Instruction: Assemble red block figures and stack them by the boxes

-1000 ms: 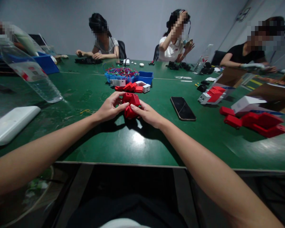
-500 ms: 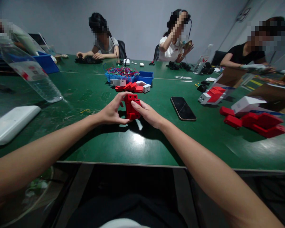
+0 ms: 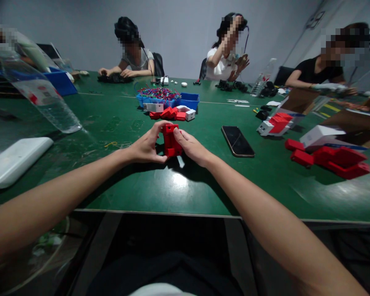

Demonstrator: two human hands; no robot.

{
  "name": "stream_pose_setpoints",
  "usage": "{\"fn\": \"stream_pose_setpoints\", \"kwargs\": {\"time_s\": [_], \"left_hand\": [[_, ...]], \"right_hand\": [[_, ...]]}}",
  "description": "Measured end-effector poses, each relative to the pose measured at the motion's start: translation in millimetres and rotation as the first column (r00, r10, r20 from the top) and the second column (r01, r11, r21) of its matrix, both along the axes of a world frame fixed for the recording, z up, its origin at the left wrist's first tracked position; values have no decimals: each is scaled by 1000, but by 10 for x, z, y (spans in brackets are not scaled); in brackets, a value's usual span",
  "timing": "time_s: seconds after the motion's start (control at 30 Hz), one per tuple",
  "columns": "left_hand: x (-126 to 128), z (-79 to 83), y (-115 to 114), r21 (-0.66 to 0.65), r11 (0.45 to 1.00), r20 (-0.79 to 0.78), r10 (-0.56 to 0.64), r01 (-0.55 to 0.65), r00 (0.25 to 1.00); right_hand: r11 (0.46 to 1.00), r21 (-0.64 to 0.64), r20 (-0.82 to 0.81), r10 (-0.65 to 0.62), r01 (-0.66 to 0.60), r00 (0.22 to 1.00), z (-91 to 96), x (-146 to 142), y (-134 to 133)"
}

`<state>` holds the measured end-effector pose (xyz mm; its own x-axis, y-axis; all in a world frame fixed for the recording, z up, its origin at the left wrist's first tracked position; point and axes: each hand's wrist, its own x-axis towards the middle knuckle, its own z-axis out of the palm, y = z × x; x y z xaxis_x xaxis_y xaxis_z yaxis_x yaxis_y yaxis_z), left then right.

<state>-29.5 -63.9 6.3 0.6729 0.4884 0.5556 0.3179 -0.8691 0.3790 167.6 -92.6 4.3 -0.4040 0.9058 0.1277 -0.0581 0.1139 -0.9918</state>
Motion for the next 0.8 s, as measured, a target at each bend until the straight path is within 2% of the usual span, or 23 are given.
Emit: {"fn": "stream_pose_setpoints", "kwargs": {"time_s": [0.13, 0.2, 0.27, 0.4, 0.47, 0.5, 0.53, 0.57, 0.63, 0.67, 0.73, 0.77, 0.8], "left_hand": [[13, -10, -9, -14, 991, -35, 135, -135, 990], [13, -16, -5, -57, 982, -35, 179, -181, 983], [2, -16, 11, -104, 977, -29, 184, -186, 982], [-49, 4, 64, -219, 964, -51, 145, -153, 988], [-80, 18, 88, -275, 947, -76, 150, -165, 986], [-95, 24, 98, -295, 939, -84, 156, -174, 984], [-108, 28, 106, -307, 934, -91, 162, -183, 983], [-121, 30, 114, -313, 931, -97, 166, -188, 981], [-141, 31, 128, -306, 932, -110, 169, -195, 979], [-149, 31, 133, -297, 934, -118, 169, -197, 978], [-161, 33, 140, -271, 941, -135, 170, -202, 976], [-164, 37, 141, -257, 944, -148, 172, -206, 974], [-166, 44, 139, -241, 947, -169, 175, -213, 970]], "right_hand": [[992, 93, 67, 85, -91, 994, 35, 74, -1], [990, 77, 101, 113, -121, 988, 75, 123, -3], [993, 62, 154, 88, -99, 984, 127, 175, 2], [985, 149, 214, -116, 85, 970, 255, 288, 50], [950, 206, 175, -273, 236, 946, 314, 366, 96], [910, 247, 149, -375, 333, 915, 337, 419, 123], [851, 303, 128, -483, 430, 866, 354, 483, 151], [757, 382, 107, -606, 531, 788, 366, 561, 179], [476, 600, 65, -830, 643, 554, 379, 758, 234], [339, 706, 58, -903, 622, 426, 384, 877, 261], [163, 840, 39, -970, 517, 241, 403, 1147, 319], [87, 870, 18, -989, 485, 147, 419, 1294, 349], [-10, 883, -22, -1000, 469, 19, 436, 1449, 379]]}}
